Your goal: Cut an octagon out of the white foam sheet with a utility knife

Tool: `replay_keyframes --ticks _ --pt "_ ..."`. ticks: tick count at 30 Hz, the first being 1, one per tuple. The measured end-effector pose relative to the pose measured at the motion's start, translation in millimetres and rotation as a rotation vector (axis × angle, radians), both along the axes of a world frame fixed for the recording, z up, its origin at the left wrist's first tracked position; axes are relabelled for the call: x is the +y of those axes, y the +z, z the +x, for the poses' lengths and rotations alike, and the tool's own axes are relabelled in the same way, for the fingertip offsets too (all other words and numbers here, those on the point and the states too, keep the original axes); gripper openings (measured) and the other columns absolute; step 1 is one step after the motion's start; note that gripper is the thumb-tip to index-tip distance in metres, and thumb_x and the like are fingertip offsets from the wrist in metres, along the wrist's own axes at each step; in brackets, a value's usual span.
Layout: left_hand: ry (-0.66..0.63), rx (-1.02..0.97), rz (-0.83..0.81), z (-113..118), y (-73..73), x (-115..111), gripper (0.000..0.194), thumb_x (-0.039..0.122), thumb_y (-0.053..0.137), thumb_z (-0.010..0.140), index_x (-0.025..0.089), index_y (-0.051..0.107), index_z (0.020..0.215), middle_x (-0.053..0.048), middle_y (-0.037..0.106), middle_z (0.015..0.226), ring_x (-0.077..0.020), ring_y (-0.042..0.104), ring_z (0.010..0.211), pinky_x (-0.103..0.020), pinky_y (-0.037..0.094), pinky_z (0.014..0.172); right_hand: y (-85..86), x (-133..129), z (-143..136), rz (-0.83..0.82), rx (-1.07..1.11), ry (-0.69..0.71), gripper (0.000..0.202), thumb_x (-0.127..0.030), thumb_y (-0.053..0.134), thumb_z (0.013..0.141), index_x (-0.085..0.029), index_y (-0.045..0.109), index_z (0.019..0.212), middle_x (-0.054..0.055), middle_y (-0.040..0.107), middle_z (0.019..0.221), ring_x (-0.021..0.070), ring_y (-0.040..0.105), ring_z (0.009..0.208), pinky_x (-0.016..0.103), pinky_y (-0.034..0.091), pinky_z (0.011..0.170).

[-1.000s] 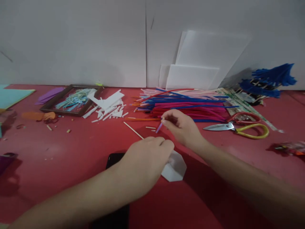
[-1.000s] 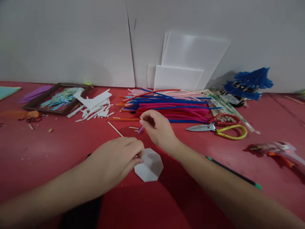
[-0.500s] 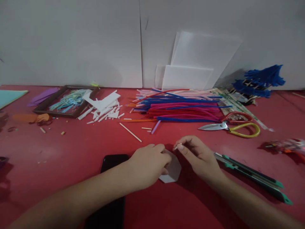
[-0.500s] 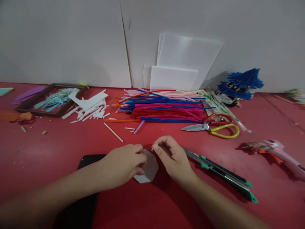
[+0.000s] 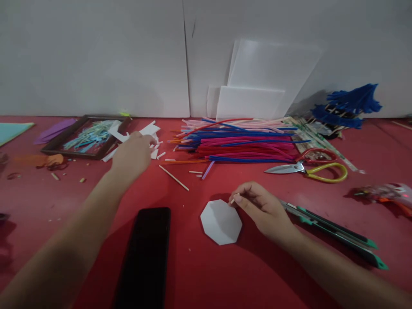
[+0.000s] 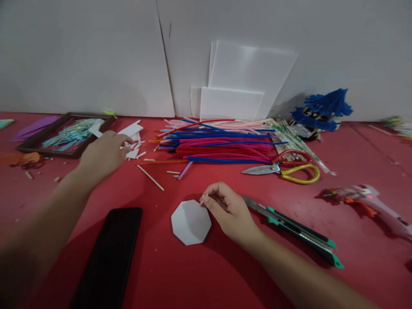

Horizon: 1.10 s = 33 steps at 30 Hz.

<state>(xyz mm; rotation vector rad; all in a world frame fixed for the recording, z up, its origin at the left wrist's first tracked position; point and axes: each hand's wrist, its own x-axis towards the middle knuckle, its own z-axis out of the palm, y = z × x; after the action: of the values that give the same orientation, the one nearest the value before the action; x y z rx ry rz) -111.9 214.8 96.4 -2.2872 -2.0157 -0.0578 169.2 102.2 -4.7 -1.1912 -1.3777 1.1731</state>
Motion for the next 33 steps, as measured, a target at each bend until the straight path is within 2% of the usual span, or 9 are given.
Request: replay_keyframes --ticks 4,9,12,14,17,21,24,28,33 --pt "0.099 0.049 0.043 -13.7 -3.9 6.0 0.039 0.04 0.067 0.098 0.019 0.061 0.129 -0.01 0.062 0.131 -0.0262 0.065 0.111 -0.048 0.058 0.092 2.6 -0.4 0.5 -0.037 0.026 0.003 0.036 -0.059 0.073 0.084 -0.026 0.061 0.082 0.004 0.073 0.078 0.02 0.07 0.076 0.034 0.057 0.071" --pt "0.117 0.071 0.148 -9.8 -5.7 3.0 0.037 0.04 0.066 0.098 0.022 0.061 0.131 -0.01 0.06 0.136 -0.0265 0.064 0.114 -0.049 0.056 0.095 9.7 -7.0 0.2 -0.14 0.096 0.014 0.037 -0.057 0.08 0.077 -0.024 0.063 0.079 0.003 0.074 0.076 0.0187 0.07 0.075 0.033 0.057 0.072" --pt "0.029 0.066 0.169 2.9 3.4 -6.4 0.037 0.032 0.05 0.106 0.01 0.057 0.134 -0.018 0.054 0.145 -0.0329 0.055 0.13 -0.054 0.048 0.106 14.9 -8.9 1.7 -0.245 0.176 0.034 0.04 -0.06 0.08 0.076 -0.024 0.064 0.079 0.004 0.075 0.075 0.0178 0.071 0.07 0.032 0.058 0.068" --pt "-0.061 0.059 0.115 19.7 11.3 -20.5 0.037 0.023 0.035 0.108 0.001 0.06 0.125 -0.022 0.06 0.134 -0.0334 0.055 0.13 -0.052 0.044 0.11 18.3 -6.8 4.8 -0.325 0.236 0.044 0.043 -0.062 0.08 0.074 -0.024 0.063 0.079 0.002 0.074 0.072 0.0166 0.07 0.063 0.031 0.058 0.061" --pt "-0.179 0.039 0.036 53.9 15.8 -58.0 0.033 0.029 0.045 0.107 0.005 0.061 0.121 -0.02 0.066 0.122 -0.0311 0.062 0.117 -0.046 0.051 0.1 22.1 -0.5 11.4 -0.43 0.306 0.054 0.047 -0.063 0.085 0.066 -0.024 0.061 0.077 0.0 0.072 0.068 0.0141 0.066 0.054 0.027 0.057 0.054" --pt "-0.448 0.102 -0.27 90.6 -4.4 -122.3 0.042 0.047 0.076 0.088 0.015 0.07 0.115 -0.014 0.071 0.114 -0.0332 0.071 0.099 -0.044 0.062 0.077 24.2 2.8 18.6 -0.484 0.327 0.043 0.05 -0.063 0.087 0.061 -0.025 0.06 0.078 -0.001 0.073 0.069 0.0124 0.067 0.055 0.024 0.057 0.053" --pt "-0.52 0.172 -0.227 98.2 -28.6 -152.7 0.075 0.057 0.084 0.076 0.019 0.063 0.138 -0.022 0.059 0.145 -0.0464 0.062 0.124 -0.057 0.061 0.089 24.7 -3.6 22.3 -0.461 0.285 0.044 0.047 -0.063 0.084 0.065 -0.025 0.059 0.077 0.002 0.076 0.073 0.0144 0.069 0.056 0.025 0.057 0.052" --pt "-0.537 0.196 -0.278 97.0 -44.5 -156.1 0.077 0.057 0.082 0.079 0.023 0.059 0.144 -0.02 0.054 0.151 -0.0461 0.06 0.129 -0.057 0.062 0.091 22.5 -16.6 27.0 -0.322 0.141 0.036 0.041 -0.063 0.076 0.078 -0.025 0.06 0.079 0.006 0.079 0.077 0.0186 0.072 0.056 0.03 0.058 0.051" --pt "-0.734 0.198 -0.283 98.4 -46.8 -147.3 0.063 0.043 0.073 0.093 0.015 0.055 0.147 -0.021 0.055 0.149 -0.0394 0.059 0.131 -0.042 0.064 0.09 15.5 -21.8 28.2 0.027 -0.177 -0.015 0.019 -0.044 0.076 0.085 -0.025 0.072 0.086 0.009 0.081 0.097 0.0226 0.076 0.086 0.035 0.061 0.078"
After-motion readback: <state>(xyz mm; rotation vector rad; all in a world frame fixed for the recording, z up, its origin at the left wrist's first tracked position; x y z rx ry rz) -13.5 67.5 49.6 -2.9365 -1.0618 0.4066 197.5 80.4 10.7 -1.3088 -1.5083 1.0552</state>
